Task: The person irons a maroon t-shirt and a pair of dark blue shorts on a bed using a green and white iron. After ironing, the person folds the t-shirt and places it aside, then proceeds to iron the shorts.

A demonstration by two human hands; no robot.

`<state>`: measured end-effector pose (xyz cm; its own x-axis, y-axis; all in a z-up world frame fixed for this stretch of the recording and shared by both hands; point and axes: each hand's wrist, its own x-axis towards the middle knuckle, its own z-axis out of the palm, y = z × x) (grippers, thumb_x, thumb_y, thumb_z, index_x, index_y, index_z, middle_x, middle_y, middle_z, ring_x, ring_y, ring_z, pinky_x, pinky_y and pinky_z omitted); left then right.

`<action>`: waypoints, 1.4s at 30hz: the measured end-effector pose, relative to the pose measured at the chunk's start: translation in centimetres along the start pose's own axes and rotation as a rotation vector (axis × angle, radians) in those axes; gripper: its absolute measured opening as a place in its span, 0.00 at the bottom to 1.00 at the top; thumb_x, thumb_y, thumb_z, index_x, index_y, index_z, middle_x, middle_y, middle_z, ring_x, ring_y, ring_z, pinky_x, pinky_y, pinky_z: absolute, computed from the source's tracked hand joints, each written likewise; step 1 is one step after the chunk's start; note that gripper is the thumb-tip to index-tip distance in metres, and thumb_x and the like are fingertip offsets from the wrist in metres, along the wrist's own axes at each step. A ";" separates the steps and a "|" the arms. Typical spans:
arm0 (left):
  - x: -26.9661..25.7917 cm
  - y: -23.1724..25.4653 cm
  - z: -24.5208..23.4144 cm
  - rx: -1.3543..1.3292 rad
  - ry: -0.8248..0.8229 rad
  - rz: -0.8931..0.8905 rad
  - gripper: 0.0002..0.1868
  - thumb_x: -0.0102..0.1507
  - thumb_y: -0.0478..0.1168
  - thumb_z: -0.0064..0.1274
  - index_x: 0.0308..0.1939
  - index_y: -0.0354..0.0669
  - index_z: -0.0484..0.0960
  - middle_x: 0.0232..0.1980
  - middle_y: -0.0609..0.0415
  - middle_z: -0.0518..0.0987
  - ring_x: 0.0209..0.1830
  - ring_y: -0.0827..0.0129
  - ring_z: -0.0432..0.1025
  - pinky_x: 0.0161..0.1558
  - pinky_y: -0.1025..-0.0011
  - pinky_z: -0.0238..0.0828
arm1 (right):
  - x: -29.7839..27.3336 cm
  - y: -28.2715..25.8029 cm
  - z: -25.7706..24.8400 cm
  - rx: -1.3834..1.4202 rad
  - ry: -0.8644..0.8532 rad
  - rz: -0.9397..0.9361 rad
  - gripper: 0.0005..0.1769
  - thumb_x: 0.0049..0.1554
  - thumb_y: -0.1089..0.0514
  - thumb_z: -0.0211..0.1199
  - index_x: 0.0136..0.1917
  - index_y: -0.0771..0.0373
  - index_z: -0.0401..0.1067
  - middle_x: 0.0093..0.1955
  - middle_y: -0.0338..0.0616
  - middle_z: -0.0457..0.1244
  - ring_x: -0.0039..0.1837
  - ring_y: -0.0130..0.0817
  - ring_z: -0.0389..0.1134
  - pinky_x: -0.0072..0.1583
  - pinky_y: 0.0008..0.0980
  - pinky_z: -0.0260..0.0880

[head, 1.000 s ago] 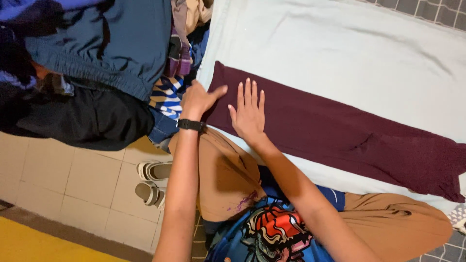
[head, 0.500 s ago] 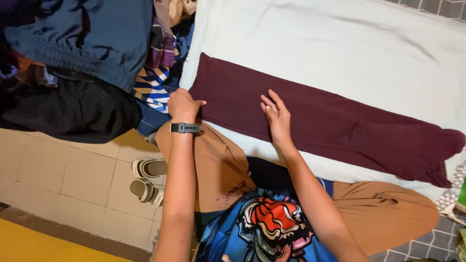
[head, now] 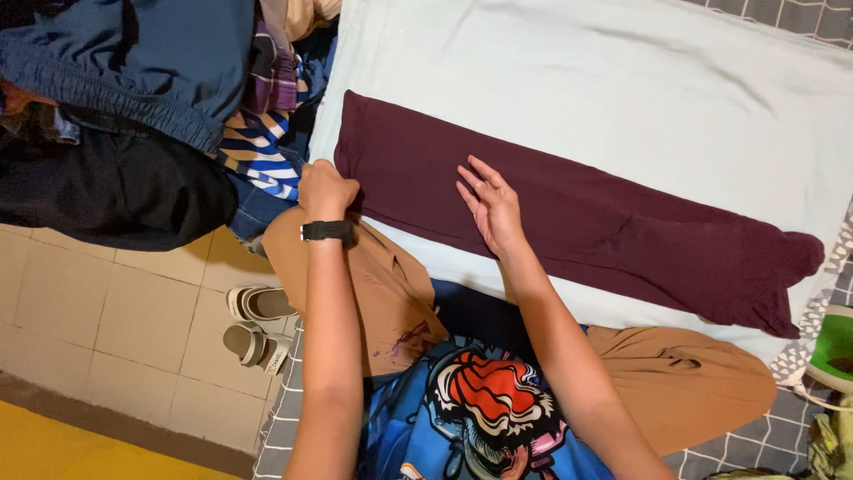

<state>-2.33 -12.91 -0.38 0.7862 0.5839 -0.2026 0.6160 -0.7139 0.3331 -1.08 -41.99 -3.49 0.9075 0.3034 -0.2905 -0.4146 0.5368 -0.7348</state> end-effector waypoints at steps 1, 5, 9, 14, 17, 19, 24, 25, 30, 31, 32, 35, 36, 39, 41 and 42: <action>-0.1 0.4 -0.4 -0.085 -0.070 0.011 0.17 0.48 0.37 0.66 0.35 0.27 0.83 0.45 0.32 0.80 0.43 0.42 0.78 0.44 0.56 0.76 | 0.1 -0.2 -0.2 0.035 -0.014 0.011 0.28 0.66 0.68 0.43 0.78 0.74 0.51 0.83 0.59 0.46 0.83 0.52 0.50 0.77 0.47 0.56; -2.1 2.5 -1.4 -0.462 -0.131 0.254 0.15 0.51 0.37 0.60 0.37 0.28 0.80 0.34 0.39 0.81 0.39 0.52 0.81 0.43 0.63 0.75 | 0.1 -0.8 -0.9 0.148 -0.059 0.069 0.33 0.65 0.65 0.45 0.81 0.62 0.41 0.84 0.54 0.42 0.84 0.52 0.46 0.79 0.50 0.54; -8.4 8.8 1.3 -0.259 0.288 0.697 0.08 0.51 0.32 0.56 0.34 0.37 0.79 0.49 0.39 0.80 0.50 0.44 0.77 0.47 0.53 0.75 | 0.5 -0.6 -2.6 0.282 -0.107 0.115 0.34 0.67 0.55 0.47 0.82 0.58 0.41 0.83 0.49 0.46 0.83 0.48 0.50 0.78 0.50 0.57; -14.9 12.6 1.6 -0.153 -0.338 0.741 0.27 0.51 0.44 0.63 0.49 0.33 0.74 0.74 0.30 0.60 0.51 0.42 0.72 0.42 0.49 0.73 | 0.3 -2.0 -3.9 0.578 -0.201 0.157 0.37 0.71 0.45 0.49 0.83 0.68 0.46 0.75 0.56 0.55 0.72 0.49 0.62 0.70 0.49 0.64; -14.9 11.6 2.6 -0.370 -0.130 0.726 0.24 0.62 0.45 0.57 0.58 0.38 0.74 0.73 0.39 0.66 0.63 0.43 0.68 0.60 0.49 0.68 | 0.5 -1.9 -2.9 0.138 0.063 0.051 0.36 0.64 0.60 0.53 0.81 0.65 0.47 0.75 0.54 0.55 0.72 0.43 0.61 0.71 0.42 0.64; -13.5 10.5 3.8 -0.298 -0.042 0.688 0.21 0.68 0.42 0.51 0.64 0.42 0.73 0.77 0.48 0.65 0.73 0.48 0.64 0.70 0.52 0.62 | 0.6 -1.6 -2.9 -0.028 0.103 -0.009 0.37 0.62 0.68 0.53 0.81 0.63 0.46 0.78 0.52 0.53 0.74 0.40 0.60 0.72 0.38 0.64; -10.5 9.8 6.1 0.009 0.023 0.852 0.30 0.73 0.48 0.43 0.79 0.51 0.61 0.84 0.52 0.52 0.84 0.53 0.45 0.78 0.48 0.42 | 1.2 -0.8 -4.5 -0.259 0.100 -0.114 0.36 0.64 0.70 0.51 0.83 0.66 0.46 0.81 0.54 0.50 0.79 0.41 0.54 0.76 0.37 0.59; -10.2 9.9 6.4 0.074 0.011 0.867 0.31 0.73 0.52 0.43 0.80 0.54 0.59 0.84 0.53 0.51 0.84 0.54 0.42 0.79 0.47 0.39 | 1.4 -0.4 -4.8 -0.330 0.122 -0.115 0.36 0.65 0.69 0.51 0.83 0.66 0.44 0.82 0.55 0.48 0.81 0.42 0.50 0.77 0.37 0.55; -9.4 9.9 6.7 0.145 -0.044 0.939 0.38 0.69 0.65 0.42 0.80 0.62 0.56 0.85 0.55 0.46 0.84 0.53 0.35 0.78 0.40 0.32 | 0.1 -0.9 -2.6 -0.639 0.329 -0.159 0.41 0.61 0.67 0.54 0.83 0.64 0.42 0.81 0.62 0.42 0.84 0.52 0.42 0.79 0.44 0.50; -9.2 9.9 6.4 0.158 -0.084 0.967 0.40 0.67 0.69 0.44 0.80 0.64 0.56 0.84 0.55 0.46 0.84 0.52 0.34 0.77 0.38 0.31 | -0.8 -1.2 -1.7 -0.848 0.360 -0.280 0.40 0.61 0.67 0.54 0.82 0.66 0.42 0.82 0.64 0.40 0.84 0.55 0.40 0.79 0.47 0.46; -9.0 10.0 5.9 0.171 -0.123 0.995 0.43 0.64 0.72 0.45 0.80 0.65 0.56 0.84 0.54 0.45 0.84 0.51 0.33 0.76 0.36 0.29 | -1.8 -1.4 -0.7 -1.057 0.388 -0.402 0.40 0.61 0.66 0.54 0.82 0.69 0.43 0.84 0.67 0.38 0.85 0.57 0.38 0.80 0.50 0.41; -8.5 10.5 4.3 0.321 -0.273 1.015 0.56 0.51 0.77 0.53 0.79 0.67 0.54 0.84 0.55 0.42 0.84 0.52 0.32 0.76 0.35 0.25 | -1.6 -1.0 1.7 -1.529 0.356 -0.533 0.37 0.65 0.62 0.52 0.82 0.72 0.44 0.86 0.68 0.38 0.87 0.58 0.35 0.83 0.54 0.36; -8.2 10.5 3.8 0.363 -0.331 1.028 0.59 0.49 0.77 0.55 0.80 0.64 0.53 0.84 0.55 0.41 0.84 0.53 0.31 0.76 0.37 0.25 | -1.4 -0.6 1.9 -1.662 0.327 -0.532 0.36 0.68 0.59 0.51 0.82 0.73 0.44 0.86 0.68 0.38 0.88 0.58 0.36 0.84 0.55 0.35; -6.2 10.1 2.7 0.286 -0.482 1.078 0.68 0.43 0.75 0.63 0.79 0.55 0.51 0.84 0.50 0.39 0.84 0.52 0.30 0.77 0.41 0.25 | -0.8 1.0 1.9 -1.734 0.222 -0.413 0.39 0.69 0.48 0.49 0.81 0.77 0.44 0.84 0.67 0.38 0.85 0.58 0.36 0.80 0.58 0.33; -4.5 9.1 2.5 -0.042 -0.560 1.109 0.69 0.41 0.70 0.68 0.77 0.47 0.51 0.82 0.42 0.39 0.83 0.49 0.32 0.76 0.44 0.27 | -1.0 1.7 1.5 -1.764 0.231 -0.434 0.42 0.68 0.44 0.48 0.81 0.78 0.44 0.84 0.68 0.37 0.85 0.58 0.36 0.80 0.57 0.33; -3.9 8.7 2.6 -0.180 -0.492 1.029 0.64 0.48 0.64 0.68 0.79 0.44 0.52 0.83 0.39 0.38 0.84 0.47 0.32 0.78 0.45 0.29 | -0.8 1.9 1.5 -1.777 0.236 -0.449 0.43 0.67 0.43 0.48 0.80 0.78 0.43 0.84 0.69 0.37 0.85 0.58 0.36 0.80 0.56 0.33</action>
<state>0.09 -22.45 0.94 0.8708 -0.4845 -0.0833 -0.3123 -0.6760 0.6674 -2.67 -40.02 -3.69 0.9704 0.2027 0.1309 0.2398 -0.8714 -0.4281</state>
